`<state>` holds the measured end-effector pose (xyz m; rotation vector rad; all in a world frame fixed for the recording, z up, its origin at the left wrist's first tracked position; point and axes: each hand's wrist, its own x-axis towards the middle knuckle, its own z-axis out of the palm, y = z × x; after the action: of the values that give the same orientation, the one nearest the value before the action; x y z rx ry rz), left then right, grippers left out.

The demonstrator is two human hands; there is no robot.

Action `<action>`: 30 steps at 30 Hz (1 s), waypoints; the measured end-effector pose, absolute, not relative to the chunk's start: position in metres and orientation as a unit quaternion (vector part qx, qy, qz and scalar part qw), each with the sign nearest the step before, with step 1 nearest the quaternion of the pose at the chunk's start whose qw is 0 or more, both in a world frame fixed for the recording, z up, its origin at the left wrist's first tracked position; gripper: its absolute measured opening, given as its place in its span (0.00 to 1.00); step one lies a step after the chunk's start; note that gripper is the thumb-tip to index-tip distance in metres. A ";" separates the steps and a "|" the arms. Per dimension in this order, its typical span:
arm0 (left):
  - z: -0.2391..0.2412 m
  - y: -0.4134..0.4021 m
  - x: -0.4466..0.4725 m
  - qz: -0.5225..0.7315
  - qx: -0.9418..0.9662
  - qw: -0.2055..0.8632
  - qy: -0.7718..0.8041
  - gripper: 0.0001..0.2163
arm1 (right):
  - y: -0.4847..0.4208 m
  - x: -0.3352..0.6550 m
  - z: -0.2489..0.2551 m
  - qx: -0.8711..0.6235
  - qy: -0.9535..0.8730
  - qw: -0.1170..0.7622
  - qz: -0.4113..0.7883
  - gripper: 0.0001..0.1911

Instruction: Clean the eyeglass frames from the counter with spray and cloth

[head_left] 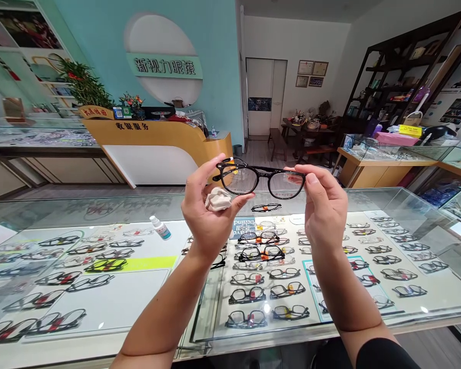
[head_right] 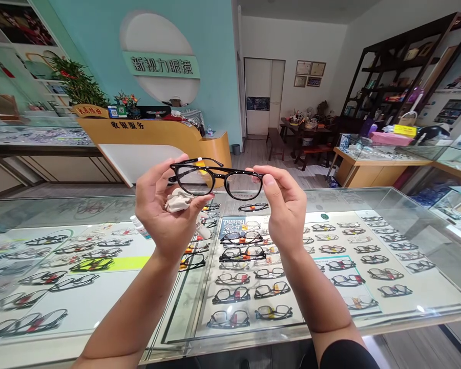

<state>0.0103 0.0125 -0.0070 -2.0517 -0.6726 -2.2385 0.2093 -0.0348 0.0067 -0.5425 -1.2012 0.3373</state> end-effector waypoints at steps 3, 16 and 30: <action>-0.007 0.014 0.011 -0.719 -0.661 0.004 -0.214 0.40 | -0.035 0.210 0.007 -0.255 -0.551 0.778 0.162 0.10; -0.007 0.016 0.009 -0.721 -0.665 -0.046 -0.191 0.39 | -0.037 0.208 0.007 -0.254 -0.546 0.777 0.184 0.09; -0.005 0.016 0.010 -0.727 -0.655 -0.091 -0.183 0.39 | -0.035 0.210 0.007 -0.248 -0.551 0.771 0.199 0.09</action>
<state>0.0103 0.0158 -0.0049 -2.1871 -0.6117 -2.4275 0.2104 -0.0354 0.0066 -0.5375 -1.1953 0.4314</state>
